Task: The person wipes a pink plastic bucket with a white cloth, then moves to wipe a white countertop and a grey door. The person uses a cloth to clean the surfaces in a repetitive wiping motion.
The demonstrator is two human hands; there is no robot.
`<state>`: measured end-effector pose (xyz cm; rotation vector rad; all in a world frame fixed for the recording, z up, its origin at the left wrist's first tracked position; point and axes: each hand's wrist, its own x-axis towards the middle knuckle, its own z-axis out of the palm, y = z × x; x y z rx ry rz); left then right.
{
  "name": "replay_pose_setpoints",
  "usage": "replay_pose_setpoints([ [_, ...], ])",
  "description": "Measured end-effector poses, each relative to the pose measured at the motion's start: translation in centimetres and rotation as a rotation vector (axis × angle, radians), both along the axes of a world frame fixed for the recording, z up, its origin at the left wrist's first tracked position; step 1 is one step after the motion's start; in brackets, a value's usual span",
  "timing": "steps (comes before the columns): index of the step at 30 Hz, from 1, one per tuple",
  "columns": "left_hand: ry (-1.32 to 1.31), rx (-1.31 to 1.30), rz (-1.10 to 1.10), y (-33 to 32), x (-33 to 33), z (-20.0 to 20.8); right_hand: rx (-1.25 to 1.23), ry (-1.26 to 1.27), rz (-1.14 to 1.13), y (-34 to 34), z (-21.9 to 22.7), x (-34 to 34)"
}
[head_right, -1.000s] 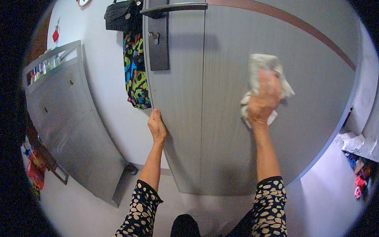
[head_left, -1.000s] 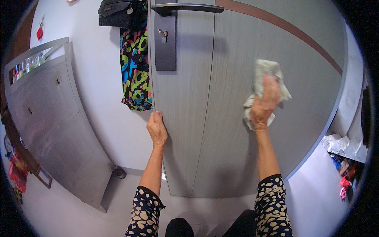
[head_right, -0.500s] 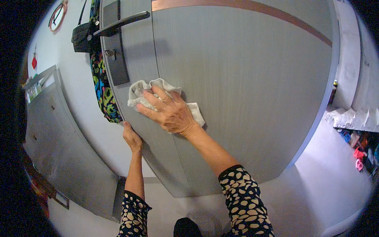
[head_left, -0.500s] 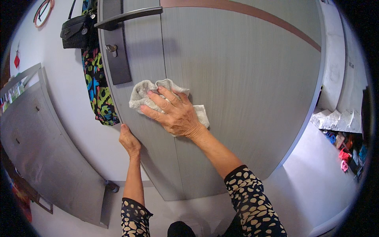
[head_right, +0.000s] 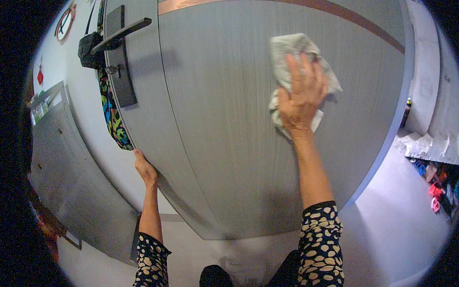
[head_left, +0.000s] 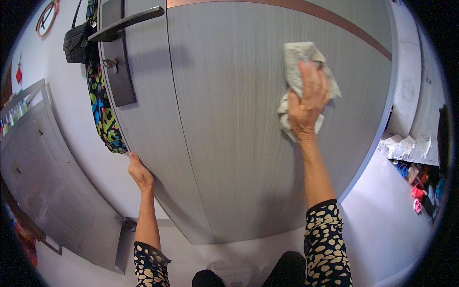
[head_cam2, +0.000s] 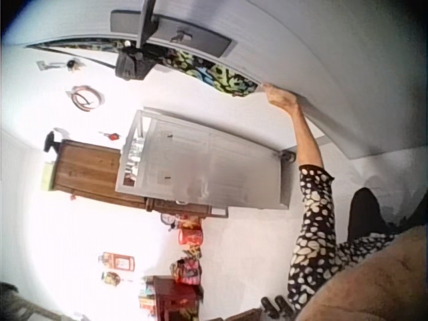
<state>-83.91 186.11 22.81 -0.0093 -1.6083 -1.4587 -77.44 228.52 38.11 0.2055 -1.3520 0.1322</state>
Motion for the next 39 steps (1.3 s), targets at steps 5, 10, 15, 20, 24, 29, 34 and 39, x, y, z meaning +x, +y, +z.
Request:
replay_pose_setpoints([
  [5, 0.092, -0.002, 0.003, 1.6, 0.3, 0.7, -0.108, 0.018, 0.112, 2.5, 0.0, 0.0],
  [10, 0.068, -0.017, 0.057, 1.5, 0.6, 0.6, -0.042, 0.002, 0.082, -1.1, -0.2, -0.2],
  [15, 0.068, -0.035, 0.101, 2.1, 1.1, 1.1, 0.177, -0.050, 0.146, -8.7, -0.4, -1.3],
  [20, 0.168, -0.018, 0.061, 2.6, 0.7, 0.8, 0.497, -0.126, 0.273, -14.6, -0.9, -1.5],
  [24, 0.136, -0.004, 0.068, 2.5, 0.5, 0.8, 0.416, -0.155, 0.257, -13.3, 0.0, -1.5],
  [29, 0.140, 0.003, 0.062, 2.2, 0.9, 1.1, -0.007, -0.014, 0.154, -10.7, 4.3, -1.1],
  [34, 0.136, -0.027, 0.105, 2.6, 1.4, 1.6, -0.074, 0.052, 0.053, -11.1, 7.4, -2.3],
  [39, 0.106, -0.062, 0.060, 2.8, 2.4, 1.9, 0.152, 0.063, 0.146, -13.4, 8.2, -2.8],
])
